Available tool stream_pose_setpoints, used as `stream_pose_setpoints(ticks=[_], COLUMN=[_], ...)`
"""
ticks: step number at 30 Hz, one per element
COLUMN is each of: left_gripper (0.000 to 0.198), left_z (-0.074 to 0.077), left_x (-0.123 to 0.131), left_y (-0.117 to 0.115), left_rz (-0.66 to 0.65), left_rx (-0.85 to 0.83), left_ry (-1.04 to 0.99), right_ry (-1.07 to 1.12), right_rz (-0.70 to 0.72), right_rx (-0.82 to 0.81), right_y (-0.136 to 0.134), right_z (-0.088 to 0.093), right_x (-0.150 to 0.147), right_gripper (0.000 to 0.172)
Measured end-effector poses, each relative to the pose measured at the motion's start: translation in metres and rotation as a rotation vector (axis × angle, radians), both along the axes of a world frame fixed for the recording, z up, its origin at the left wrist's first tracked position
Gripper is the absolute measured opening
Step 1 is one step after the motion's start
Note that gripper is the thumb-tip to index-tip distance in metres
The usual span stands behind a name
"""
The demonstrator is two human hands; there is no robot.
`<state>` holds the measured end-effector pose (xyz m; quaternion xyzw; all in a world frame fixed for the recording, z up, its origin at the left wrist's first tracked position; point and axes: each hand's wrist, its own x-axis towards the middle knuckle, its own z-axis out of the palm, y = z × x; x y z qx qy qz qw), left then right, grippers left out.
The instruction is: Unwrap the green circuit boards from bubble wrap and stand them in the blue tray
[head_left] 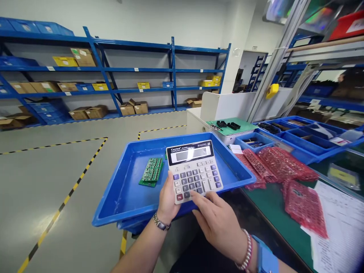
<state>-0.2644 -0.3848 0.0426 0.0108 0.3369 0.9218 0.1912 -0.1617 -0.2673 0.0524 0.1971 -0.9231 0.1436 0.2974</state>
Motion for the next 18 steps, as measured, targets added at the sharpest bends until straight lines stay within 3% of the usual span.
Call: stream_pose_setpoints(ticks=[4, 18], left_gripper=[0.049, 0.048], left_z=[-0.002, -0.005], left_x=[0.001, 0.003], left_y=[0.001, -0.002], left_rz=[0.029, 0.002], left_rx=[-0.034, -0.051], left_ry=[0.034, 0.068], right_ry=[0.074, 0.131], right_rz=[-0.036, -0.093], right_rx=[0.055, 0.022], right_y=[-0.004, -0.010], right_z=[0.009, 0.010], right_x=[-0.009, -0.017], right_gripper=[0.032, 0.031])
